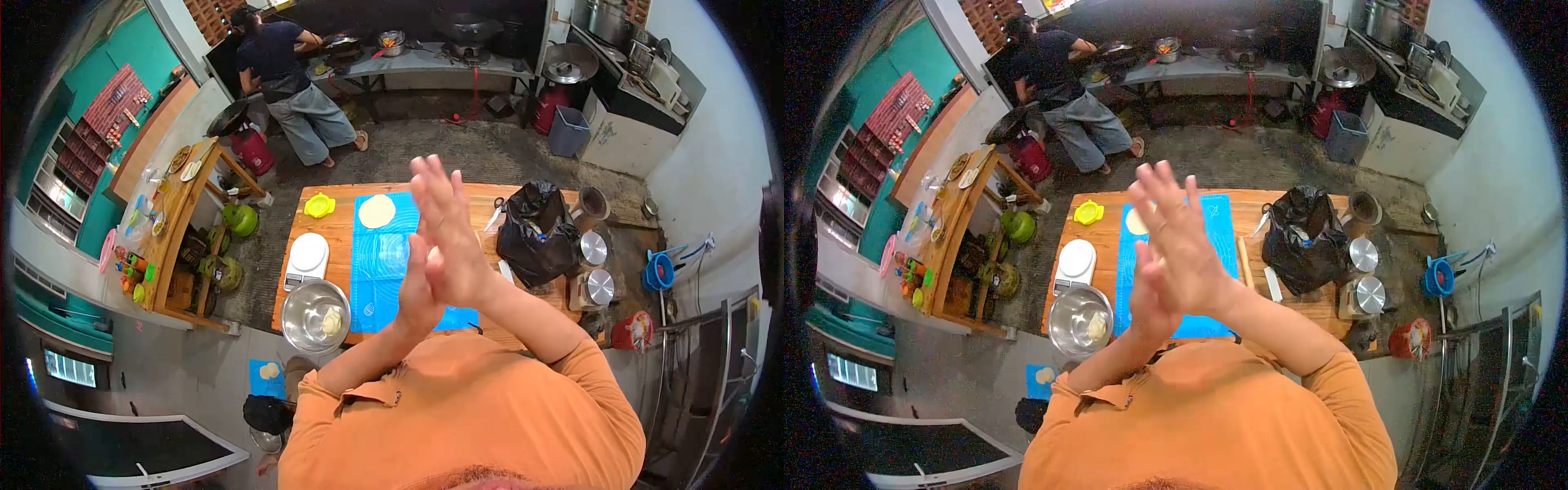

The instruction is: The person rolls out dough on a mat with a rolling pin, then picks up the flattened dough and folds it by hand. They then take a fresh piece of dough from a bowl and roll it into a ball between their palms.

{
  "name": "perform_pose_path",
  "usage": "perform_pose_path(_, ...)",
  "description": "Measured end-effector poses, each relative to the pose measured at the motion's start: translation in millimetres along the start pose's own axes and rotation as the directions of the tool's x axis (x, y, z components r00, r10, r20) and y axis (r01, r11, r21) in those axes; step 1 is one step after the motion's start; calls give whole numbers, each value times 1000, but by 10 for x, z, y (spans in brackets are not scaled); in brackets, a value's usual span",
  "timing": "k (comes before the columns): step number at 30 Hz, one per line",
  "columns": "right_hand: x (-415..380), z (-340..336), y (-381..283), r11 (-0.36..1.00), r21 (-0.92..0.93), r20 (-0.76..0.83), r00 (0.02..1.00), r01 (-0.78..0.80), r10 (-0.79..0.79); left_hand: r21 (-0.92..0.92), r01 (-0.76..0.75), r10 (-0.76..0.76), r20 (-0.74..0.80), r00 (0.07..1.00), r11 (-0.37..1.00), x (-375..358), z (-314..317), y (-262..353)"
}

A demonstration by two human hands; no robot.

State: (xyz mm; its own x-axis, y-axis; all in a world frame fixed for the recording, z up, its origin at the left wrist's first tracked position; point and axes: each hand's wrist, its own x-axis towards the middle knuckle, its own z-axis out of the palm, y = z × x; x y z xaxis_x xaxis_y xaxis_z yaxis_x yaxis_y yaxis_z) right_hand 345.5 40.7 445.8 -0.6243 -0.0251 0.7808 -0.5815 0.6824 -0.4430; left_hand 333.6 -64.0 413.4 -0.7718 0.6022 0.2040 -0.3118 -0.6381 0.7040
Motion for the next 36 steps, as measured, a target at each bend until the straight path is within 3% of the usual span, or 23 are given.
perform_pose_path(1,-18,33,28,1000,2,5,1000,6,-6,-2,-8,8,-2,1000,1000,19,16,38)
perform_pose_path(3,-155,151,45,998,39,4,999,48,-48,-184,-48,65,85,994,982,92,17,162)
perform_pose_path(4,-242,208,-67,997,-46,83,995,64,-61,-100,-236,255,297,920,967,266,-211,95)
perform_pose_path(5,-192,176,-28,997,-46,80,995,67,-63,-98,-238,256,300,919,966,278,-326,-70)
perform_pose_path(7,-42,11,35,986,9,104,981,165,-165,188,-455,366,370,854,871,172,-234,-234)
perform_pose_path(8,32,-96,0,999,-3,78,996,42,-41,-75,14,-4,126,992,997,1,-226,-135)
perform_pose_path(11,-73,-6,67,999,19,-2,999,-37,37,-2,24,-23,114,993,1000,34,136,268)
perform_pose_path(12,-133,74,-38,1000,5,32,999,-2,2,-90,-98,104,73,992,991,103,77,223)
perform_pose_path(13,-150,84,-95,1000,4,32,999,-3,3,-91,-96,103,73,992,991,107,51,182)
perform_pose_path(15,-141,50,-215,994,14,115,987,109,-110,-22,-54,55,61,997,998,99,23,110)
perform_pose_path(17,-49,-13,-87,995,22,115,989,95,-97,50,-8,6,37,999,999,55,2,63)
perform_pose_path(19,-16,-8,40,995,85,-11,999,-42,43,120,35,-38,19,999,992,61,76,116)
perform_pose_path(20,-73,63,83,998,49,-36,998,-44,46,51,-85,75,160,984,995,75,102,196)
perform_pose_path(25,-126,73,-172,991,-18,163,978,132,-127,-65,-251,256,81,963,966,170,-119,-66)
perform_pose_path(27,-51,67,-12,1000,-2,50,999,-3,3,-130,-104,113,63,992,986,201,-117,-10)
perform_pose_path(29,-77,136,22,994,41,39,995,-96,95,-212,45,-36,42,998,976,216,-117,23)
perform_pose_path(30,-98,187,35,924,284,84,967,-256,242,-258,120,-117,30,993,959,196,-137,18)
perform_pose_path(31,-118,218,65,771,497,159,915,-399,370,-307,192,-195,21,981,932,177,-172,1)
perform_pose_path(34,12,49,203,565,687,83,823,-456,563,-532,208,-239,11,971,821,201,-303,-28)
perform_pose_path(35,30,-9,289,736,538,-22,865,-412,501,-640,206,-242,33,970,740,204,-335,-26)
perform_pose_path(36,20,-38,346,825,417,-79,889,-382,451,-654,193,-239,19,971,731,203,-322,-8)
